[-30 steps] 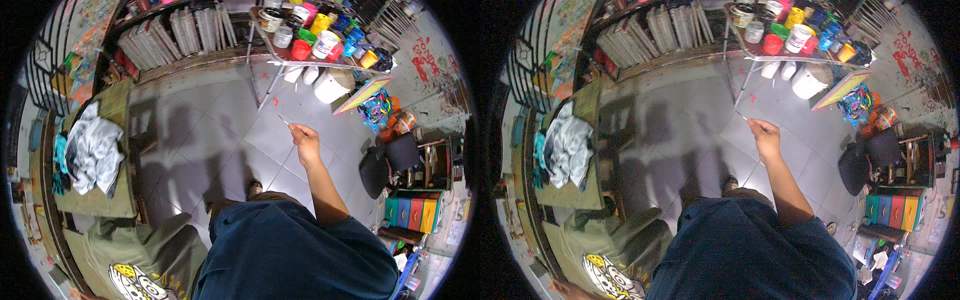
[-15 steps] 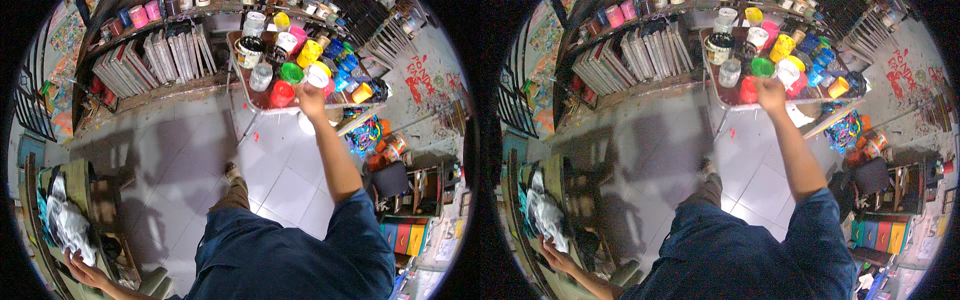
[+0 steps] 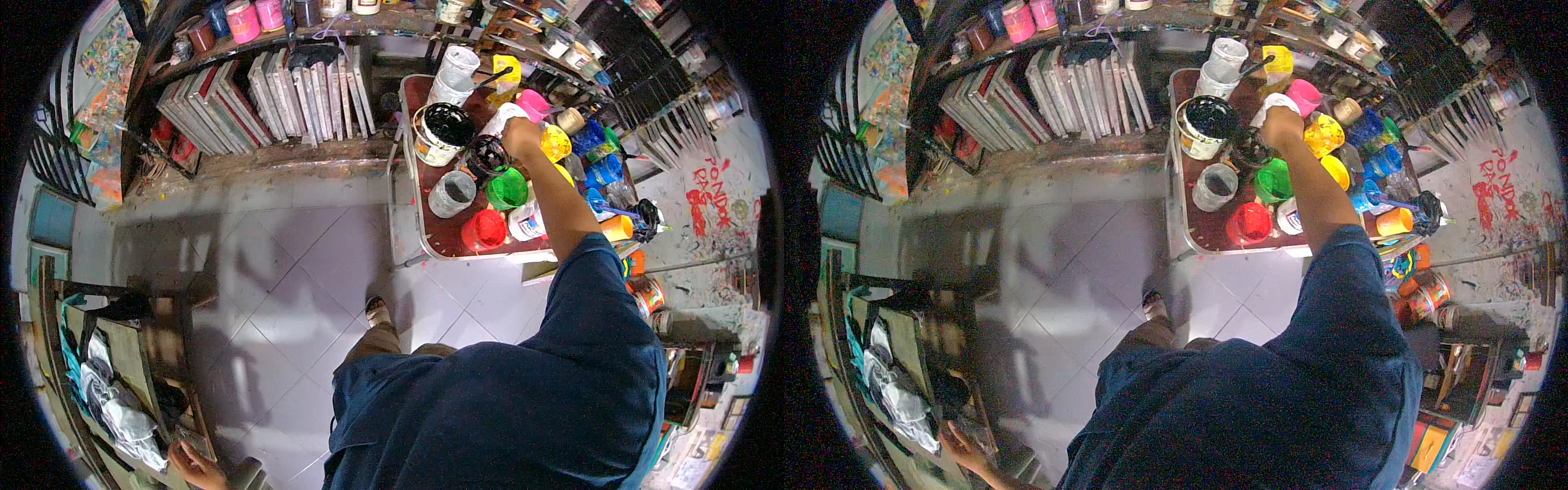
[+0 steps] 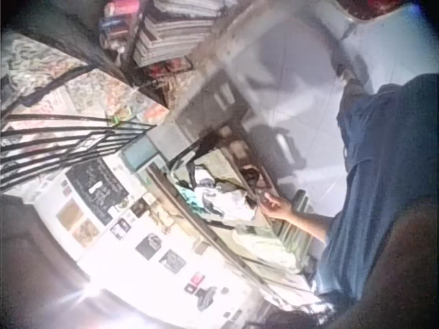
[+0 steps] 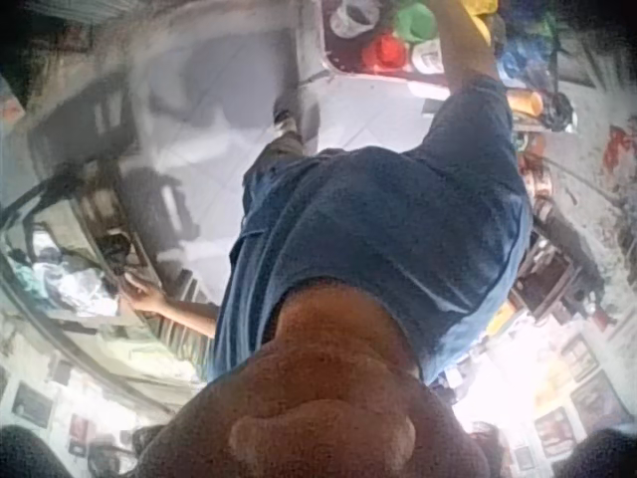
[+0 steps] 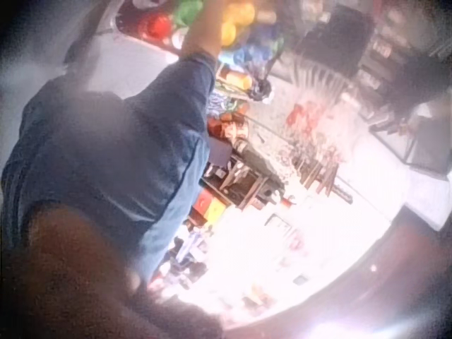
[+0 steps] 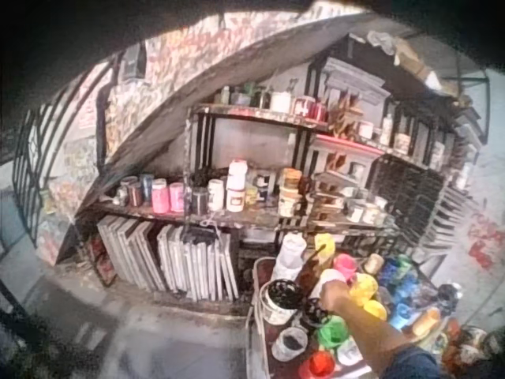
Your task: The person paints a skull and crossbones design on a green t-shirt using a small brush and white paint. They repeatedly dip the brush into paint, apply details to the graphic, and occasionally wipe the brush with a cloth. The person also sprays a cloth with liquid and wipes the shirt surface.
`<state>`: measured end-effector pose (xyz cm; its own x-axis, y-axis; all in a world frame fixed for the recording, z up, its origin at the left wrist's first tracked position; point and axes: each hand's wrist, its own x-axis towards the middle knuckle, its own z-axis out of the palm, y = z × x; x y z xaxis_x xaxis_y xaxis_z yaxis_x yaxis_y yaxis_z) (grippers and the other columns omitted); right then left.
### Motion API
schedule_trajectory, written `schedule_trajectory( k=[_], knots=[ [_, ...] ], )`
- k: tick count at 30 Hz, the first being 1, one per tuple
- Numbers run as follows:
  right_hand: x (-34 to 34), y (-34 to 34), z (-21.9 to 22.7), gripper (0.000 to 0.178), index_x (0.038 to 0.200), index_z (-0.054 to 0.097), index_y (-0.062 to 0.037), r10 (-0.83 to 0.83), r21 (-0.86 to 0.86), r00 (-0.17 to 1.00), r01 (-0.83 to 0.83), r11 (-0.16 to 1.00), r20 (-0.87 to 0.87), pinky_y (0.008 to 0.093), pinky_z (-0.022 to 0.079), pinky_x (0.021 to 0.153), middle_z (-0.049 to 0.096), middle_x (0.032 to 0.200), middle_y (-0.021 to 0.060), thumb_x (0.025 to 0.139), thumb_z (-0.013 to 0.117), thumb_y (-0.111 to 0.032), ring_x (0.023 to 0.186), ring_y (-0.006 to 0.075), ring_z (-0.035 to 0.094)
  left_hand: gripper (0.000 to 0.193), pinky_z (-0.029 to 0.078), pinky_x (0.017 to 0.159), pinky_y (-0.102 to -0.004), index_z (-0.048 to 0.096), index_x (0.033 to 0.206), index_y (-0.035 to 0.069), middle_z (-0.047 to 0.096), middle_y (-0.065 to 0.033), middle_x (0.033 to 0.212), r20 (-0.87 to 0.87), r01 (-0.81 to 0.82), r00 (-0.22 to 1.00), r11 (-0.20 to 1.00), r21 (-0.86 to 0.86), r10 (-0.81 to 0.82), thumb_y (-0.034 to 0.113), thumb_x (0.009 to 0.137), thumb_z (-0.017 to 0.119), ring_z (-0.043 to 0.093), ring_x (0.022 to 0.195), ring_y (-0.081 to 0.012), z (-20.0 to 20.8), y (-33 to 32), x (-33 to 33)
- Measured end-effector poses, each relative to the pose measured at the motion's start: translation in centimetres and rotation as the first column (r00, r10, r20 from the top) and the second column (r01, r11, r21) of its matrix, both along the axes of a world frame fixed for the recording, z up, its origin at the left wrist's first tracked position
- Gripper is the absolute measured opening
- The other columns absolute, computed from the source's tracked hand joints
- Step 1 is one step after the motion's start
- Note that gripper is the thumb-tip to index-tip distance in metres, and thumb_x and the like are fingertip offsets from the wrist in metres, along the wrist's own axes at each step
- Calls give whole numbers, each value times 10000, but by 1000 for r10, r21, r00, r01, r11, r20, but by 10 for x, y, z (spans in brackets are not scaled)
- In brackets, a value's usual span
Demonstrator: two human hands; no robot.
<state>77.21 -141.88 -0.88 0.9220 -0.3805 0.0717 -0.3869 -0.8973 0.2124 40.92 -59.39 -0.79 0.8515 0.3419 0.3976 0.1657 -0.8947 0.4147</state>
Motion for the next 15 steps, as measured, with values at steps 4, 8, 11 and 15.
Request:
schedule_trajectory(
  k=[4, 8, 11, 15],
  knots=[
    [10, 7, -10, 203, 845, 743, -85, 461, 301, 886, -454, 839, 50, 443, 546, 785, 709, 895, 172, 717, 641, -204, 850, 350, 683, 353, 479, 860, -369, 540, 1177, -74, 613, -173, 1105, -106, -212, 976, 951, -225, 192, 231, 1005, 581, 589, 970, -257, -5, -15, -34],
    [-16, -1, 13, 238, 860, 747, -67, 522, 222, 796, -473, 852, -307, 438, 553, 769, 705, 890, 187, 705, 668, -229, 844, 352, 688, 322, 472, 894, -359, 550, 1203, -83, 587, -186, 1159, -53, -247, 969, 914, -323, 243, 181, 1017, 546, 581, 1035, -254, -36, -34, -59],
    [-21, 1, 2, 284, 919, 738, -38, 317, -127, 907, -362, 924, -275, 429, 558, 809, 705, 956, 196, 728, 673, -238, 919, 348, 692, 280, 460, 867, -350, 572, 1138, -89, 574, -167, 1102, -49, -199, 980, 924, -327, 194, 163, 1022, 535, 562, 994, -238, -34, -41, -102],
    [-37, -40, -19, 257, 965, 734, -45, 93, 259, 991, -115, 959, 94, 443, 555, 839, 702, 996, 210, 801, 686, -237, 1004, 340, 679, 260, 458, 792, -317, 580, 1104, -68, 578, -136, 1042, -5, -234, 968, 898, -372, 251, 175, 1019, 545, 555, 913, -209, -46, -66, -164]
  ],
)
